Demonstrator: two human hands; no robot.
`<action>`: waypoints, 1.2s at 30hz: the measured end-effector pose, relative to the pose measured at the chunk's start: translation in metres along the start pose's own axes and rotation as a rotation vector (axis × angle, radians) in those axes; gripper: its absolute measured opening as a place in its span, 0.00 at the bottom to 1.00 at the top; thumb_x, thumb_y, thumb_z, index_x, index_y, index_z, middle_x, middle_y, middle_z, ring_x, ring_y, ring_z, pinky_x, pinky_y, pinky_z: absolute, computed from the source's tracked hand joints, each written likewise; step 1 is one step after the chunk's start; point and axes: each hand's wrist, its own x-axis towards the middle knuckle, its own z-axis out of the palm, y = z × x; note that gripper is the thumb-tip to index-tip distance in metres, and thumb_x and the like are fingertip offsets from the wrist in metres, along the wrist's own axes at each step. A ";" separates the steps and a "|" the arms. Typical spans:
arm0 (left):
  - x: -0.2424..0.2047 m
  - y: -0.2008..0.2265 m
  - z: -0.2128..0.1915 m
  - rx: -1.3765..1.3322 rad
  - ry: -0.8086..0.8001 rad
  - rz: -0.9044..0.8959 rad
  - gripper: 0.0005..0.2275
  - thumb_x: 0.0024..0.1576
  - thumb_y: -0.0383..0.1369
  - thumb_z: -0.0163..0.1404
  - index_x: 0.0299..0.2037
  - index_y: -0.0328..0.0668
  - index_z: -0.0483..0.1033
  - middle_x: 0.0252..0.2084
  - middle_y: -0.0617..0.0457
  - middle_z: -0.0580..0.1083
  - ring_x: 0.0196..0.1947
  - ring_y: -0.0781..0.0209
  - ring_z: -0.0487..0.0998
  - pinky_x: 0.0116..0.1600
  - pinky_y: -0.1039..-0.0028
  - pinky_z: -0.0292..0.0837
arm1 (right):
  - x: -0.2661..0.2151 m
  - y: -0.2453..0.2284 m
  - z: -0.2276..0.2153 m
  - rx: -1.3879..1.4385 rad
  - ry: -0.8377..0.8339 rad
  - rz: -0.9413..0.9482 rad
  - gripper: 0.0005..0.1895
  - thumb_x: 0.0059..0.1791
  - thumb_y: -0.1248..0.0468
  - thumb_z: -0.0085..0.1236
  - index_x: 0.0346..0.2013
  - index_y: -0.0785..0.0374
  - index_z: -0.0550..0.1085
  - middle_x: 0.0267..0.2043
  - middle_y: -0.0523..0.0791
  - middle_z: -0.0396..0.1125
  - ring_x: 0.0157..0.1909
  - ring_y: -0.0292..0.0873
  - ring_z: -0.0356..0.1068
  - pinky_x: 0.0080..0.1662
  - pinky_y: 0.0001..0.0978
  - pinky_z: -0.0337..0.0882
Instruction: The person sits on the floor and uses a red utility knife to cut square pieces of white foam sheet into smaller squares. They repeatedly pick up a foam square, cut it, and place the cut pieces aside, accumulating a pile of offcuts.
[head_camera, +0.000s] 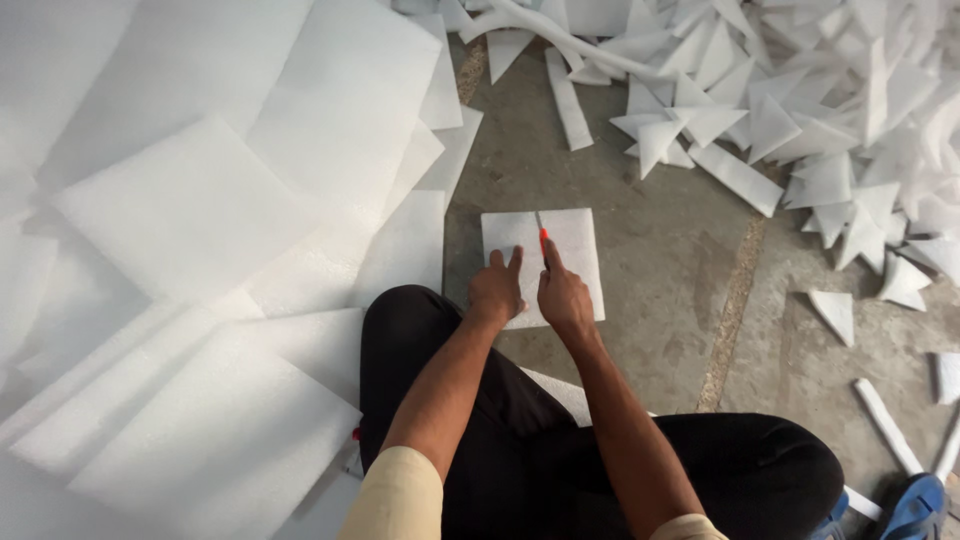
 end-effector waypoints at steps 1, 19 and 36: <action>0.000 0.000 0.000 -0.002 0.004 -0.001 0.49 0.51 0.46 0.63 0.78 0.58 0.39 0.67 0.40 0.57 0.51 0.44 0.79 0.47 0.63 0.81 | 0.004 -0.002 0.001 -0.014 -0.019 0.016 0.35 0.53 0.62 0.45 0.75 0.49 0.53 0.37 0.62 0.73 0.40 0.67 0.75 0.44 0.61 0.72; 0.021 -0.009 0.036 -0.063 0.152 0.047 0.45 0.48 0.40 0.65 0.75 0.51 0.50 0.63 0.38 0.62 0.47 0.44 0.80 0.44 0.61 0.81 | -0.171 0.060 -0.002 -0.107 -0.277 0.080 0.36 0.51 0.63 0.43 0.75 0.41 0.52 0.33 0.62 0.74 0.38 0.67 0.74 0.44 0.62 0.72; -0.003 0.004 0.021 -0.014 0.228 0.129 0.42 0.52 0.38 0.63 0.75 0.53 0.50 0.60 0.42 0.68 0.53 0.42 0.76 0.49 0.59 0.80 | -0.081 0.028 0.000 0.076 0.003 0.020 0.32 0.54 0.63 0.42 0.75 0.50 0.53 0.37 0.63 0.73 0.38 0.68 0.74 0.43 0.62 0.71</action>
